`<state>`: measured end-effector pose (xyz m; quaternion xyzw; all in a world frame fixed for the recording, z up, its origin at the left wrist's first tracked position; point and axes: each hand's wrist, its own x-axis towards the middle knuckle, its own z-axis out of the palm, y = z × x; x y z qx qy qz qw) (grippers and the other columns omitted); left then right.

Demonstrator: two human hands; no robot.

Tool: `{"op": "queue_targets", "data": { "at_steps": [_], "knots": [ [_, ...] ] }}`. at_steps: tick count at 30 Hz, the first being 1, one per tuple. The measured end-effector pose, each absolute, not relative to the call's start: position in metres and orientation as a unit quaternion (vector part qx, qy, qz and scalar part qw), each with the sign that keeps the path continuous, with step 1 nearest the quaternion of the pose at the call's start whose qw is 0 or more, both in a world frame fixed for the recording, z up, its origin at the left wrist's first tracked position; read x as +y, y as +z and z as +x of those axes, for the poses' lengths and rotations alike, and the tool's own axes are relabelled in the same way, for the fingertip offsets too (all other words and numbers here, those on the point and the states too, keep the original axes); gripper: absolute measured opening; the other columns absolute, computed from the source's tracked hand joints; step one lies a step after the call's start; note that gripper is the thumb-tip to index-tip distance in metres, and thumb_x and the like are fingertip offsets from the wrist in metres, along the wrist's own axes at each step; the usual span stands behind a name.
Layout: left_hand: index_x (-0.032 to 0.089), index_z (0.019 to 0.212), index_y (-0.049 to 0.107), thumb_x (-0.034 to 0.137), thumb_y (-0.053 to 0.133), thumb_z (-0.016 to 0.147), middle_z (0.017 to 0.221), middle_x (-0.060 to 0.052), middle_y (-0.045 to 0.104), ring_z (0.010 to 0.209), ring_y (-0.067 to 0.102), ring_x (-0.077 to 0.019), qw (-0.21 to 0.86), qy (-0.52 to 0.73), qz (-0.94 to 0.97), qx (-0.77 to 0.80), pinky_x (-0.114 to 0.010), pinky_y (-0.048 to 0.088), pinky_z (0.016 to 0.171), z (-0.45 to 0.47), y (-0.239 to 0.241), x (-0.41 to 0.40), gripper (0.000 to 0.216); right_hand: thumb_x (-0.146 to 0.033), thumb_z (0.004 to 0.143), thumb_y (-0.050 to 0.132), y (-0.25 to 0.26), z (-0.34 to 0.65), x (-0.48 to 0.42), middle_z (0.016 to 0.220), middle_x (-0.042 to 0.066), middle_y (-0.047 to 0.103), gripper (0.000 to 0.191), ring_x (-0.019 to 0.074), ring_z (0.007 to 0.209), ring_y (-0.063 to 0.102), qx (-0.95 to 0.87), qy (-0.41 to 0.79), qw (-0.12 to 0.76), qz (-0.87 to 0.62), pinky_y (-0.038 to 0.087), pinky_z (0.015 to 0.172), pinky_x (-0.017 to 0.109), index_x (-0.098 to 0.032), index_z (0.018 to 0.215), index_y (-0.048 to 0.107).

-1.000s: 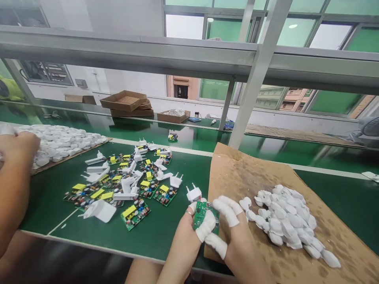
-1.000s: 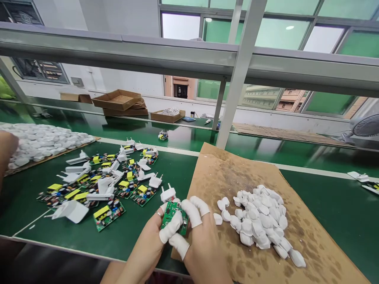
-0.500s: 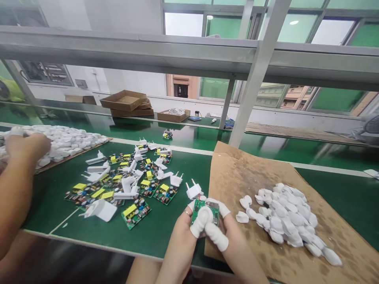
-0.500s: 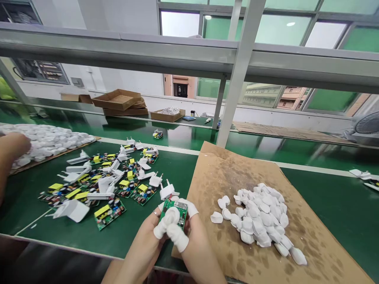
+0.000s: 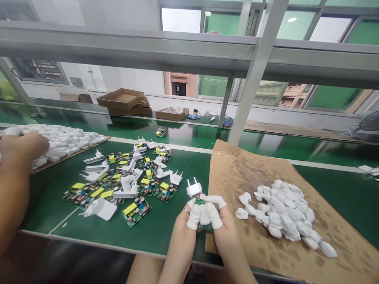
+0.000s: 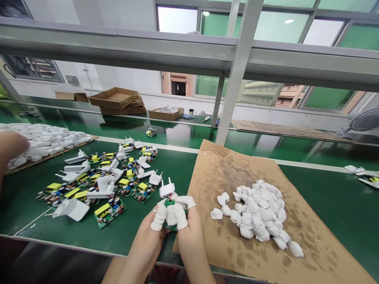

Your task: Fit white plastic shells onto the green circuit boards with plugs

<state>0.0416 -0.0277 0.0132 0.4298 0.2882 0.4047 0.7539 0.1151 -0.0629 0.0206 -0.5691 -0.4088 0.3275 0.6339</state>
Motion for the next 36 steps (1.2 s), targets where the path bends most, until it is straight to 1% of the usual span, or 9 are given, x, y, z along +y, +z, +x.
{"op": "queue_targets", "data": {
  "at_steps": [2, 5, 8, 14, 17, 20, 25, 30, 36],
  "knots": [
    [0.018, 0.106, 0.046, 0.042, 0.052, 0.068, 0.101, -0.005, 0.054, 0.096, 0.045, -0.0188, 0.763, 0.4, 0.416, 0.291, -0.024, 0.04, 0.078, 0.042, 0.014, -0.028, 0.046, -0.043, 0.075, 0.034, 0.021, 0.116, -0.063, 0.078, 0.002, 0.053, 0.028, 0.0133, 0.072, 0.048, -0.397, 0.334, 0.632, -0.576, 0.041, 0.067, 0.026, -0.018, 0.083, 0.043],
    [0.017, 0.108, 0.044, 0.038, 0.049, 0.071, 0.1, -0.006, 0.054, 0.095, 0.046, -0.0186, 0.763, 0.4, 0.404, 0.306, -0.024, 0.042, 0.074, 0.043, 0.015, -0.028, 0.043, -0.046, 0.074, 0.036, 0.021, 0.117, -0.063, 0.092, 0.005, 0.052, 0.033, 0.0151, 0.083, 0.049, -0.402, 0.368, 0.616, -0.569, 0.041, 0.074, 0.028, -0.018, 0.091, 0.04],
    [0.016, 0.108, 0.044, 0.034, 0.047, 0.073, 0.1, -0.007, 0.054, 0.093, 0.048, -0.0183, 0.764, 0.403, 0.393, 0.317, -0.024, 0.043, 0.071, 0.044, 0.016, -0.027, 0.04, -0.043, 0.073, 0.042, 0.019, 0.118, -0.063, 0.102, 0.006, 0.049, 0.033, 0.015, 0.092, 0.047, -0.434, 0.369, 0.598, -0.565, 0.039, 0.08, 0.028, -0.019, 0.096, 0.038],
    [0.017, 0.102, 0.05, 0.036, 0.052, 0.069, 0.096, -0.006, 0.056, 0.087, 0.051, -0.0179, 0.782, 0.406, 0.367, 0.299, -0.024, 0.044, 0.069, 0.043, 0.019, -0.028, 0.038, -0.039, 0.076, 0.04, 0.016, 0.121, -0.07, 0.112, 0.006, 0.046, 0.033, 0.013, 0.102, 0.042, -0.471, 0.372, 0.586, -0.544, 0.034, 0.088, 0.024, -0.02, 0.104, 0.038],
    [0.017, 0.101, 0.051, 0.038, 0.057, 0.064, 0.096, -0.006, 0.057, 0.089, 0.05, -0.0192, 0.781, 0.4, 0.385, 0.286, -0.026, 0.043, 0.074, 0.043, 0.02, -0.028, 0.044, -0.04, 0.074, 0.042, 0.015, 0.122, -0.071, 0.11, 0.005, 0.049, 0.036, 0.0141, 0.098, 0.045, -0.428, 0.405, 0.612, -0.528, 0.037, 0.086, 0.025, -0.02, 0.104, 0.04],
    [0.015, 0.105, 0.048, 0.027, 0.066, 0.056, 0.098, -0.006, 0.056, 0.093, 0.048, -0.0207, 0.762, 0.386, 0.436, 0.283, -0.028, 0.04, 0.08, 0.042, 0.02, -0.029, 0.053, -0.043, 0.072, 0.045, 0.013, 0.123, -0.069, 0.102, 0.004, 0.054, 0.035, 0.015, 0.089, 0.05, -0.364, 0.415, 0.644, -0.53, 0.04, 0.079, 0.027, -0.02, 0.099, 0.045],
    [0.019, 0.11, 0.045, 0.018, 0.062, 0.061, 0.106, -0.004, 0.052, 0.098, 0.045, -0.019, 0.768, 0.36, 0.47, 0.244, -0.028, 0.035, 0.087, 0.039, 0.019, -0.029, 0.051, -0.047, 0.067, 0.049, 0.01, 0.125, -0.065, 0.093, 0.003, 0.058, 0.038, 0.0172, 0.087, 0.051, -0.301, 0.431, 0.676, -0.516, 0.04, 0.077, 0.029, -0.02, 0.093, 0.051],
    [0.018, 0.099, 0.053, 0.025, 0.066, 0.056, 0.103, -0.005, 0.054, 0.092, 0.048, -0.0201, 0.799, 0.39, 0.381, 0.253, -0.026, 0.043, 0.075, 0.039, 0.025, -0.033, 0.045, -0.051, 0.068, 0.045, 0.016, 0.124, -0.068, 0.104, 0.006, 0.054, 0.046, 0.0193, 0.095, 0.048, -0.338, 0.453, 0.669, -0.483, 0.039, 0.082, 0.032, -0.018, 0.1, 0.047],
    [0.017, 0.093, 0.056, 0.024, 0.062, 0.061, 0.088, -0.005, 0.058, 0.081, 0.052, -0.0169, 0.803, 0.381, 0.367, 0.273, -0.023, 0.046, 0.063, 0.039, 0.028, -0.03, 0.033, -0.036, 0.076, 0.042, 0.023, 0.126, -0.077, 0.117, 0.005, 0.045, 0.038, 0.0139, 0.11, 0.037, -0.476, 0.365, 0.587, -0.543, 0.032, 0.092, 0.028, -0.02, 0.11, 0.038]
  ]
}}
